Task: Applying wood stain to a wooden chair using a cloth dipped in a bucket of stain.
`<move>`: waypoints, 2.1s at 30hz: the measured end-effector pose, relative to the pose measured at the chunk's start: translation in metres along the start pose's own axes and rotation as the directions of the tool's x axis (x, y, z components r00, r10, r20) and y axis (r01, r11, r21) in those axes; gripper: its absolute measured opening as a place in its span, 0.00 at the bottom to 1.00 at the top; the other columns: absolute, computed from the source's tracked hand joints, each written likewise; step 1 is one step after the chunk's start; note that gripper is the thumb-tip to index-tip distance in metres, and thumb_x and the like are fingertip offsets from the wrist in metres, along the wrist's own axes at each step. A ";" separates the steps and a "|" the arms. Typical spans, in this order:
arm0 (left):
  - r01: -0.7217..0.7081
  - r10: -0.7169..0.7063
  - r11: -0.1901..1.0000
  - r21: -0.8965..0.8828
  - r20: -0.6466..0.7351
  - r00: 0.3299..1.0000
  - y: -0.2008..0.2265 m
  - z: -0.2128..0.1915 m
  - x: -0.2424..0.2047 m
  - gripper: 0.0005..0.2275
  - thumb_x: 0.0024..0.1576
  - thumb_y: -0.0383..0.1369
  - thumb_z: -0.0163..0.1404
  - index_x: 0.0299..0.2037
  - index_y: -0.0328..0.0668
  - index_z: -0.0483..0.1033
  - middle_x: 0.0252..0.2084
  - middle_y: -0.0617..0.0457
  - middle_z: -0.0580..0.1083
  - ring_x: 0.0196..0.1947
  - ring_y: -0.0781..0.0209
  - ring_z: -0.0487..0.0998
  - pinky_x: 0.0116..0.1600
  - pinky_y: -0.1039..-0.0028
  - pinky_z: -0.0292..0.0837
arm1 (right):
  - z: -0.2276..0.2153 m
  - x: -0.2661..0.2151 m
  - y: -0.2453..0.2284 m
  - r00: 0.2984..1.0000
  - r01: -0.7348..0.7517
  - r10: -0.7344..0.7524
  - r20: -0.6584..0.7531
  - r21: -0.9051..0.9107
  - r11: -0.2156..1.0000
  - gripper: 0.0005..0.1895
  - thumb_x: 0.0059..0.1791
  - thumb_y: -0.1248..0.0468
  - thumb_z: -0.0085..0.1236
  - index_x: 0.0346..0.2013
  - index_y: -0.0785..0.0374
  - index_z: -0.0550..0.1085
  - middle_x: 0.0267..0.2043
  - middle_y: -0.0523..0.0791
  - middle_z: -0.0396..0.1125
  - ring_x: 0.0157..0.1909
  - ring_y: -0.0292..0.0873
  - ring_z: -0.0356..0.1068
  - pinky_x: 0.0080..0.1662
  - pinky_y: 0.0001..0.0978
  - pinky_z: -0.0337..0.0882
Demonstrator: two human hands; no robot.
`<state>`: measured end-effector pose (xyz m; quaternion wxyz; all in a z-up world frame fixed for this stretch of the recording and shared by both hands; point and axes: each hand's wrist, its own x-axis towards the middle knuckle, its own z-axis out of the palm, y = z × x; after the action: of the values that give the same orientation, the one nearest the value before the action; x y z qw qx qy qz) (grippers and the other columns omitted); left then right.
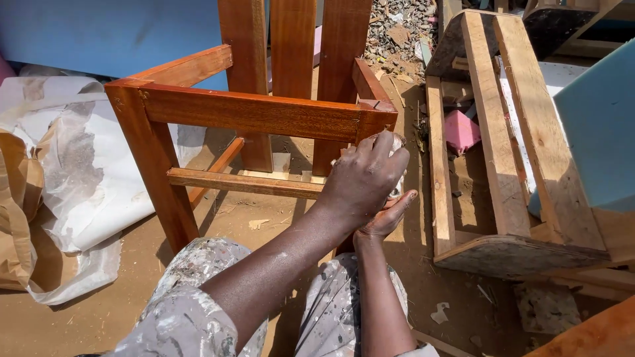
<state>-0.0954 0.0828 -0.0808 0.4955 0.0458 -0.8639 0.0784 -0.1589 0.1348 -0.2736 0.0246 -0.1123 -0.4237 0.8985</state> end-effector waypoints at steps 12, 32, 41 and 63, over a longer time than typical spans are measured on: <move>-0.184 0.176 0.983 0.027 0.174 0.969 0.006 -0.023 -0.004 0.08 0.44 0.29 0.59 0.32 0.51 0.74 0.31 0.54 0.66 0.23 0.57 0.77 0.25 0.68 0.75 | -0.012 -0.006 -0.005 0.990 -0.128 0.127 0.061 0.014 0.992 0.42 0.55 0.31 0.43 0.30 0.70 0.77 0.24 0.55 0.67 0.22 0.42 0.68 0.26 0.22 0.69; -0.127 0.131 0.976 0.179 -0.015 0.991 -0.016 -0.006 -0.028 0.07 0.47 0.26 0.51 0.32 0.53 0.70 0.29 0.55 0.62 0.23 0.56 0.67 0.26 0.69 0.60 | -0.021 0.007 -0.020 0.808 -0.541 0.436 0.396 0.204 0.816 0.47 0.49 0.26 0.38 0.49 0.69 0.72 0.45 0.61 0.70 0.48 0.61 0.74 0.51 0.52 0.75; 0.295 0.045 0.923 -0.248 0.829 0.557 0.011 -0.043 -0.139 0.13 0.56 0.15 0.47 0.44 0.43 0.77 0.40 0.39 0.71 0.30 0.44 0.80 0.29 0.60 0.78 | -0.032 0.018 -0.028 0.851 -0.464 0.422 0.311 0.073 0.883 0.46 0.46 0.26 0.38 0.52 0.66 0.69 0.49 0.57 0.69 0.51 0.59 0.74 0.56 0.58 0.73; 0.786 -0.763 -0.364 0.500 0.324 -0.559 -0.139 -0.417 -0.421 0.11 0.59 0.40 0.51 0.50 0.57 0.82 0.45 0.41 0.81 0.55 0.36 0.79 0.59 0.50 0.76 | 0.057 -0.462 0.070 -0.363 0.404 0.926 0.106 -0.877 0.259 0.56 0.48 0.21 0.17 0.74 0.62 0.46 0.65 0.61 0.61 0.66 0.63 0.64 0.59 0.54 0.68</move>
<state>0.4927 0.0225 -0.2247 0.0274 0.7501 -0.5241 -0.4024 0.2816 -0.0173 -0.2087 -0.7082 0.4323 -0.5248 0.1901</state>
